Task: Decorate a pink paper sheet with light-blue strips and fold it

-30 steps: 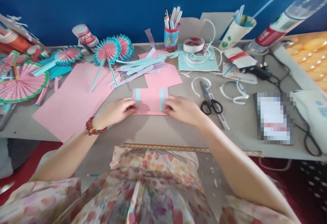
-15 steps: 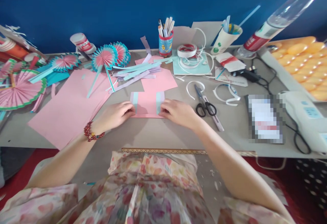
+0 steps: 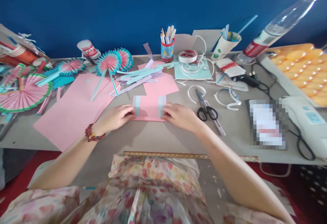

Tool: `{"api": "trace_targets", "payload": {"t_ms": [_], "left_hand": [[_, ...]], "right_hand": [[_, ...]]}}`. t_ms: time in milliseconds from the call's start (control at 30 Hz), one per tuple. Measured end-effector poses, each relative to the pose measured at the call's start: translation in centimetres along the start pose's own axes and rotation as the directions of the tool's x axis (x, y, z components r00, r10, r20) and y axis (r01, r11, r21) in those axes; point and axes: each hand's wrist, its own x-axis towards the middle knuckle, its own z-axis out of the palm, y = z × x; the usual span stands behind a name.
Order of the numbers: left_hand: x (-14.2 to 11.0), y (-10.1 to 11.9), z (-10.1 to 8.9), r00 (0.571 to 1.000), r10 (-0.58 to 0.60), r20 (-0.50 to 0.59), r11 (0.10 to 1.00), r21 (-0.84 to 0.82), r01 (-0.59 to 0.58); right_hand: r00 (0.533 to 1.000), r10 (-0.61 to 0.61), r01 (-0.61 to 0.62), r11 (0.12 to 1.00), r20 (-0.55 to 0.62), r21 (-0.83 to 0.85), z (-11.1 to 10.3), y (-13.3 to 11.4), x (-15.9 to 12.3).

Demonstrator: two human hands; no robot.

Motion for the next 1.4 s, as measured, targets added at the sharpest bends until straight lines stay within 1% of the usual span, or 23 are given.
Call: {"api": "trace_targets", "payload": {"t_ms": [167, 467, 567, 733, 867, 1033, 1400], "left_hand": [[0.11, 0.13, 0.06, 1.0, -0.002, 0.006, 1.0, -0.017, 0.002], [0.25, -0.03, -0.02, 0.999, -0.03, 0.011, 0.996, -0.089, 0.031], [0.26, 0.08, -0.06, 0.999, -0.031, 0.009, 0.997, -0.073, 0.032], [0.25, 0.09, 0.18, 0.999, -0.04, -0.029, 0.999, -0.009, 0.04], [0.27, 0.09, 0.28, 0.999, -0.034, -0.039, 0.999, -0.006, 0.034], [0.07, 0.23, 0.12, 0.999, -0.032, -0.025, 0.999, -0.033, 0.032], [-0.17, 0.1, 0.21, 1.0, -0.002, -0.005, 1.0, -0.021, 0.002]], "right_hand": [[1.0, 0.016, -0.016, 1.0, 0.026, -0.006, -0.04, 0.04, 0.2], [0.999, 0.023, -0.023, 1.0, 0.031, 0.002, -0.17, 0.01, 0.2], [0.999, 0.028, -0.029, 1.0, 0.031, 0.002, -0.24, -0.03, 0.23], [0.999, 0.039, -0.039, 0.999, 0.037, -0.02, -0.3, -0.15, 0.32], [0.998, 0.057, -0.056, 0.998, 0.034, -0.028, -0.29, -0.31, 0.33], [0.999, 0.038, -0.038, 0.999, 0.025, -0.013, -0.38, -0.43, 0.26], [1.0, 0.001, -0.001, 1.0, 0.016, 0.0, -0.12, -0.13, 0.07]]}}
